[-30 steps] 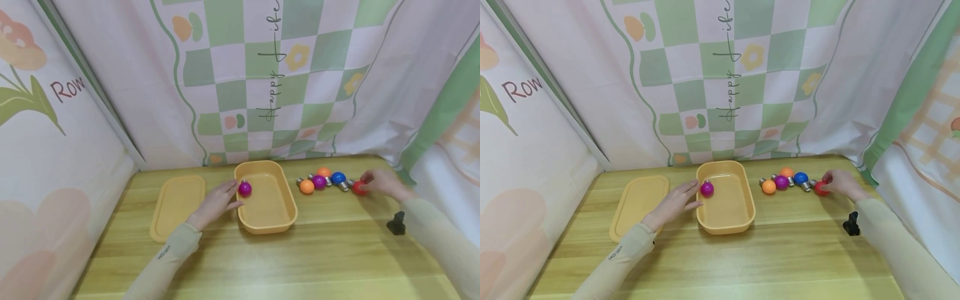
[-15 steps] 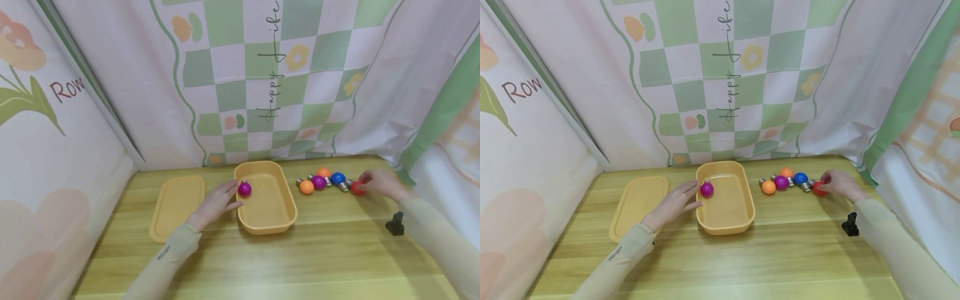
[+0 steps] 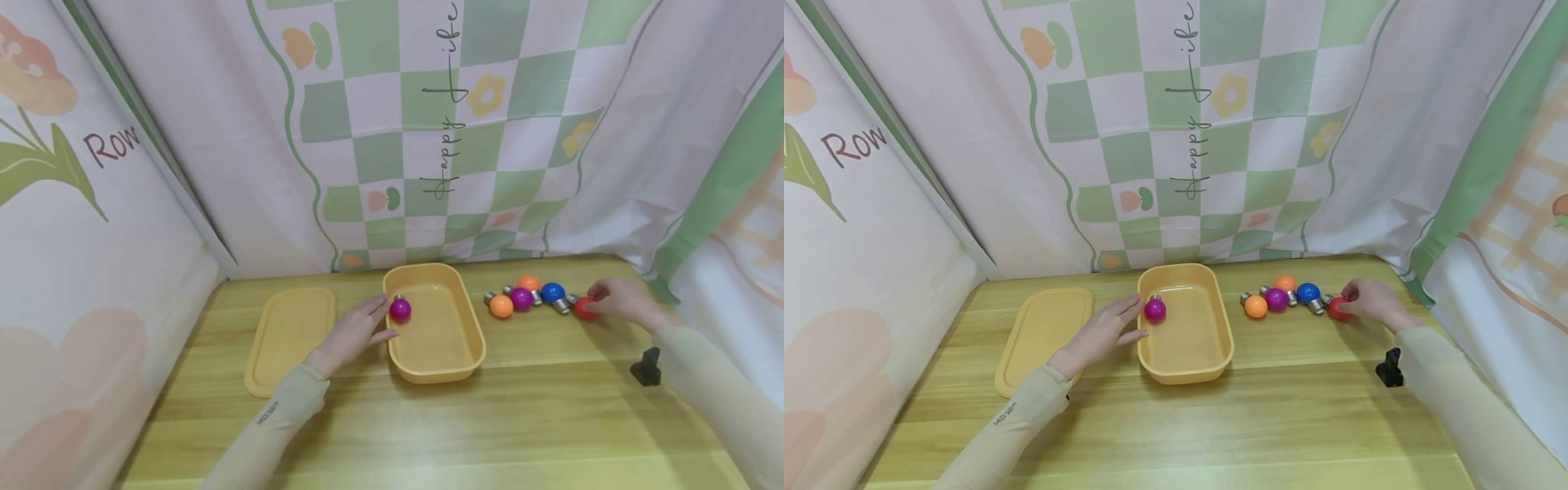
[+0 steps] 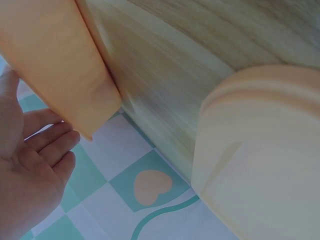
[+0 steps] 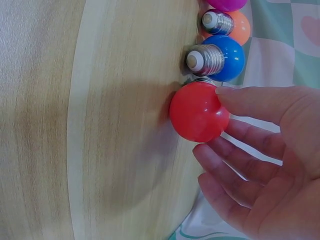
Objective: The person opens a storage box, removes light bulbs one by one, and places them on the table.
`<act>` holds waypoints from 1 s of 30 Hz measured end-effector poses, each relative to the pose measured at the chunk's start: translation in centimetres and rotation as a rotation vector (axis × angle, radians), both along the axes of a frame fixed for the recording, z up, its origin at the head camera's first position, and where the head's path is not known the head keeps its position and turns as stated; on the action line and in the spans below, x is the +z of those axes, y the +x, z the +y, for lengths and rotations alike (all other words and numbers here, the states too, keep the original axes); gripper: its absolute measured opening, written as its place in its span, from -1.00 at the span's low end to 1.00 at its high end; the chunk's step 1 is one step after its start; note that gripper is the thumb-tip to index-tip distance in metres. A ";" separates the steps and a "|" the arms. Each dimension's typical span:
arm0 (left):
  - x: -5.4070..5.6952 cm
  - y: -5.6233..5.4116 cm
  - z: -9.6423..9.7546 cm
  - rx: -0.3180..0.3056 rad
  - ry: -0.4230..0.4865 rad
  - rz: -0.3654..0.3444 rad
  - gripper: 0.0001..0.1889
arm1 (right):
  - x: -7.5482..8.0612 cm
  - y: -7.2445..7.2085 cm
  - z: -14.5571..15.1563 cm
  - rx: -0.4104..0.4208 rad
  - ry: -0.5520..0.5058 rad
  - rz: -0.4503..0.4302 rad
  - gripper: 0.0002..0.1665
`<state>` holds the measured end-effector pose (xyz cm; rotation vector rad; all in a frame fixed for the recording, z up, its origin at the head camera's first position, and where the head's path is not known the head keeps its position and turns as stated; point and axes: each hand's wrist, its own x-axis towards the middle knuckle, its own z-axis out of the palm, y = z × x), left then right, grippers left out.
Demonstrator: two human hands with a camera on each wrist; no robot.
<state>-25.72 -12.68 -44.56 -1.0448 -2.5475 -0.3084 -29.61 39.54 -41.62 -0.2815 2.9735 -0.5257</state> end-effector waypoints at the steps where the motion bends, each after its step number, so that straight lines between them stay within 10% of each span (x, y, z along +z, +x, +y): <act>1: 0.0 0.0 0.0 -0.002 0.002 0.000 -0.33 | 0.0 0.0 0.0 0.002 -0.001 0.002 -0.45; 30: -0.1 0.0 0.0 -0.001 -0.006 0.027 -0.33 | -0.3 0.3 0.4 0.003 0.035 -0.002 -0.49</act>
